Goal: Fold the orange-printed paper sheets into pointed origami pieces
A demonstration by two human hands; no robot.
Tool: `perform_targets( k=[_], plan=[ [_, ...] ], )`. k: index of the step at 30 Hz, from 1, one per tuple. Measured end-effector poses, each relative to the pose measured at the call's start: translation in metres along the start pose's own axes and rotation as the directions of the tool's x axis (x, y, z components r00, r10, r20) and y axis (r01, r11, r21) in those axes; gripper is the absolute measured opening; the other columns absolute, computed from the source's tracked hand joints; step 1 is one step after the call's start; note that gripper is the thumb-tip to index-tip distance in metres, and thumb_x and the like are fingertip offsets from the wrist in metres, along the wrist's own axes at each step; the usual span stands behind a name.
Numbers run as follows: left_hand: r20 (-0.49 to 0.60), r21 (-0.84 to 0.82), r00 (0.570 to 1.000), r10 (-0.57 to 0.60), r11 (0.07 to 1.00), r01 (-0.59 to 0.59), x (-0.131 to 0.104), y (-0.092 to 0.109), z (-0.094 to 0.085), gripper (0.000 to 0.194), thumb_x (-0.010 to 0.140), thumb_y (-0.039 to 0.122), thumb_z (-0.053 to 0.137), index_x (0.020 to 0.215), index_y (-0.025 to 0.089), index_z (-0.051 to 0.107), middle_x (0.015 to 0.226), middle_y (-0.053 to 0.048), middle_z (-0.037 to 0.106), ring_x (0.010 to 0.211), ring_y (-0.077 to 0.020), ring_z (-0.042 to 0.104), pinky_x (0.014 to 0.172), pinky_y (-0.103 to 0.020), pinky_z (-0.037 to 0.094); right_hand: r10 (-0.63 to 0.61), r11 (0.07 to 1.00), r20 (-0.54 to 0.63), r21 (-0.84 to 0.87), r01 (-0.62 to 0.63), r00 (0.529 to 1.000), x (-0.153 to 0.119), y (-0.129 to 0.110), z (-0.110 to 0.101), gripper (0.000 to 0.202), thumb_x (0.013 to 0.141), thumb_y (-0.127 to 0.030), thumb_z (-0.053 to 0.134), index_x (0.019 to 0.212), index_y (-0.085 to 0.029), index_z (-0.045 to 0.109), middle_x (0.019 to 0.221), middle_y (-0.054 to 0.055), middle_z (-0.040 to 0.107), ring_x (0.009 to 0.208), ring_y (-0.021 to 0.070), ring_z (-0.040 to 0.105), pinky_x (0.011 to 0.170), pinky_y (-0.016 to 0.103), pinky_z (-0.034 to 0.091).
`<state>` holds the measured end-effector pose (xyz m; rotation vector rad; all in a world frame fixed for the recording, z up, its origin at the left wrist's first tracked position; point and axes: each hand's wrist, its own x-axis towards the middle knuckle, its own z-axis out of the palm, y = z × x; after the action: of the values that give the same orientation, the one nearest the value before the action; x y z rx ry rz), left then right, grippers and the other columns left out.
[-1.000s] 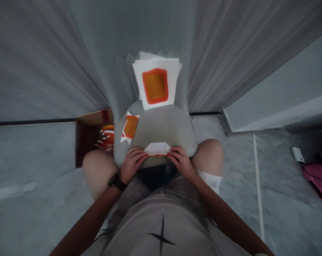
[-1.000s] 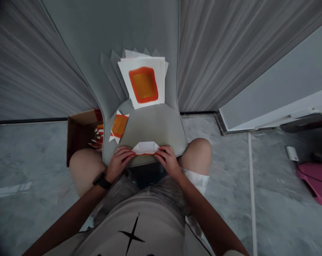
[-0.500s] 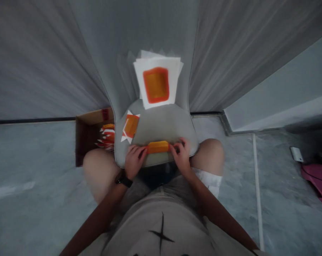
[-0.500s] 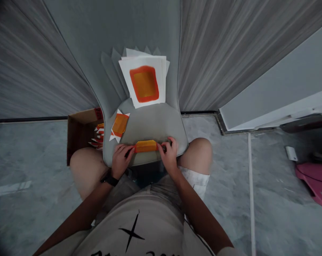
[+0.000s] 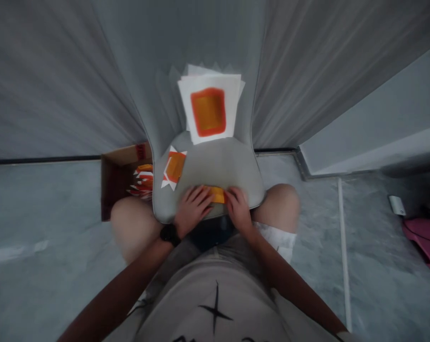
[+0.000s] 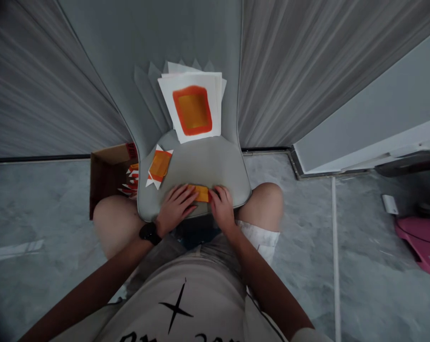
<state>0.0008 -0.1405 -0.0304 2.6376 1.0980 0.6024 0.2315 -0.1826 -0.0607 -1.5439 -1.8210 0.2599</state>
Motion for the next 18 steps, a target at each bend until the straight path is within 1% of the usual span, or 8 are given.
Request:
perform_targets(
  k=[3,5,8,11,13,15,18],
  plan=[
    [-0.007,0.031,1.000,-0.026,0.999,0.026,0.002,0.000,0.005,0.042,0.102,0.036,0.064,0.144,0.032,0.063,0.146,-0.009,0.066,0.142,-0.0353,0.056,0.128,-0.072,0.018,0.025,0.999,-0.005,0.031,-0.025,1.000,-0.009,-0.011,-0.006,0.038,0.105,-0.022,0.050,0.139,-0.022,0.066,0.137,0.017,0.062,0.135,0.0324,0.053,0.115,0.059,0.048],
    [-0.019,0.034,1.000,0.001,0.999,0.000,-0.001,-0.005,0.008,0.038,0.102,0.035,0.063,0.140,0.033,0.066,0.142,-0.007,0.069,0.139,-0.0341,0.059,0.128,-0.072,0.017,0.041,0.998,0.017,0.041,-0.041,0.999,-0.017,-0.018,-0.010,0.039,0.105,-0.027,0.053,0.141,-0.022,0.064,0.140,0.017,0.062,0.137,0.0329,0.053,0.116,0.058,0.049],
    [-0.036,0.004,0.995,0.096,0.995,-0.096,-0.005,-0.016,0.010,0.033,0.103,0.030,0.063,0.136,0.034,0.069,0.138,-0.005,0.072,0.138,-0.0298,0.060,0.128,-0.067,0.026,0.033,0.998,0.059,0.059,-0.037,0.998,-0.029,-0.023,-0.016,0.044,0.104,-0.029,0.057,0.146,-0.021,0.060,0.140,0.016,0.065,0.136,0.0318,0.055,0.116,0.055,0.049],
    [-0.014,-0.079,0.981,0.195,0.978,-0.195,-0.006,-0.024,0.012,0.036,0.104,0.025,0.061,0.138,0.035,0.067,0.139,-0.003,0.072,0.138,-0.0234,0.062,0.125,-0.057,0.038,-0.008,1.000,0.108,0.025,0.006,0.994,-0.036,-0.023,-0.020,0.048,0.102,-0.027,0.061,0.149,-0.022,0.058,0.139,0.015,0.067,0.134,0.0309,0.058,0.113,0.052,0.051],
    [0.008,-0.096,0.970,0.241,0.966,-0.239,-0.007,-0.027,0.012,0.038,0.104,0.023,0.060,0.140,0.034,0.065,0.141,-0.003,0.071,0.139,-0.0210,0.060,0.123,-0.051,0.044,-0.047,0.997,0.167,-0.057,0.058,0.985,-0.039,-0.023,-0.022,0.049,0.100,-0.023,0.063,0.149,-0.023,0.059,0.141,0.015,0.067,0.133,0.0314,0.058,0.110,0.052,0.052],
    [0.023,-0.066,0.961,0.275,0.960,-0.273,-0.007,-0.027,0.012,0.039,0.105,0.023,0.059,0.142,0.032,0.064,0.143,-0.004,0.069,0.143,-0.0210,0.057,0.121,-0.048,0.046,-0.079,0.980,0.215,-0.159,0.115,0.973,-0.040,-0.024,-0.022,0.047,0.098,-0.018,0.063,0.145,-0.023,0.062,0.142,0.015,0.066,0.134,0.0323,0.057,0.109,0.052,0.052],
    [0.034,-0.014,0.962,0.270,0.963,-0.270,-0.008,-0.024,0.010,0.038,0.105,0.024,0.059,0.143,0.029,0.065,0.143,-0.006,0.069,0.143,-0.0232,0.057,0.118,-0.047,0.049,-0.109,0.948,0.235,-0.267,0.172,0.966,-0.039,-0.023,-0.025,0.044,0.098,-0.013,0.061,0.141,-0.019,0.066,0.142,0.017,0.066,0.132,0.0324,0.058,0.109,0.050,0.051]
  ],
)
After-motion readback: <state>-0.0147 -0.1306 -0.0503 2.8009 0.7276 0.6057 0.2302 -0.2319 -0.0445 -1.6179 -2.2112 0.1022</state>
